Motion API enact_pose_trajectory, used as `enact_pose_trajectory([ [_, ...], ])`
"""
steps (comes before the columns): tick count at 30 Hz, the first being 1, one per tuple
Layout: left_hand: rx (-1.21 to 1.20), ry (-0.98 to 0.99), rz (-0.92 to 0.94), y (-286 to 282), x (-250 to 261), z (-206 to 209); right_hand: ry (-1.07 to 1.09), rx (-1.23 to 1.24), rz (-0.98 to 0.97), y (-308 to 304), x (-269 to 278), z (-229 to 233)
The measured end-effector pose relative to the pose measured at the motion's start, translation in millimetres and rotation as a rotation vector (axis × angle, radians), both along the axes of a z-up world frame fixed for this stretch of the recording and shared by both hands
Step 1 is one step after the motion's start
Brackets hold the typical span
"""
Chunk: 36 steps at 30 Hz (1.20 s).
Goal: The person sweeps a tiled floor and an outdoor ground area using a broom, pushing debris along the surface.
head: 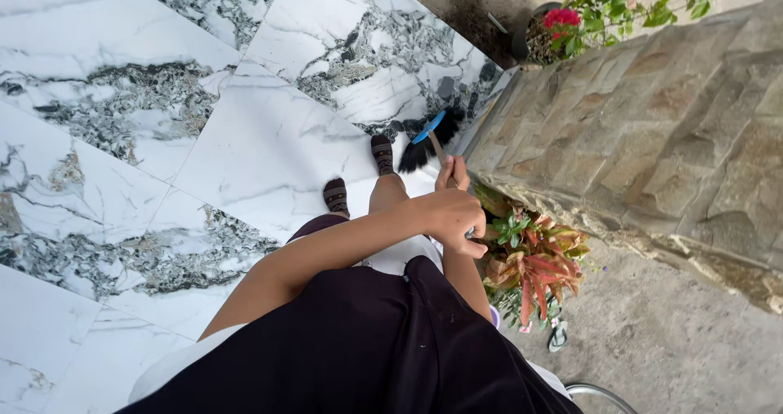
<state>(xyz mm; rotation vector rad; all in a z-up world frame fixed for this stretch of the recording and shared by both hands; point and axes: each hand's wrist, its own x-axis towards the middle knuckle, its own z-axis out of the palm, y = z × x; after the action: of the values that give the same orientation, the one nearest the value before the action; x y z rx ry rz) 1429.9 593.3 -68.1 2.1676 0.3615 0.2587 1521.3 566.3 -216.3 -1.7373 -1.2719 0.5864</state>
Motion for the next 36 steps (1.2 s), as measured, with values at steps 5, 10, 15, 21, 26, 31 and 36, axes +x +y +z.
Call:
enact_pose_trajectory([
  [5,-0.008,-0.278,0.212,45.3,14.4,-8.2,-0.026,0.085,0.135,102.7,43.7,19.9],
  [10,-0.013,-0.632,0.621,71.2,-24.7,38.5,-0.169,0.317,0.524,175.4,27.0,75.2],
  [15,-0.026,-0.63,1.028,43.8,-78.9,125.8,-0.067,0.012,0.925,162.2,-56.5,149.6],
  [21,0.151,-0.49,1.325,-25.4,-81.4,180.5,0.197,-0.175,1.431,82.3,-124.9,165.9],
  [26,0.198,-0.217,1.689,-35.4,-87.6,137.2,0.356,-0.088,1.776,41.0,-182.0,112.9],
  [31,0.018,0.124,2.033,-7.2,-134.0,48.5,0.11,0.057,2.086,67.5,-268.0,45.1],
  [36,0.022,0.175,2.077,51.0,-154.0,4.5,-0.04,0.119,2.069,134.5,-293.4,-8.8],
])
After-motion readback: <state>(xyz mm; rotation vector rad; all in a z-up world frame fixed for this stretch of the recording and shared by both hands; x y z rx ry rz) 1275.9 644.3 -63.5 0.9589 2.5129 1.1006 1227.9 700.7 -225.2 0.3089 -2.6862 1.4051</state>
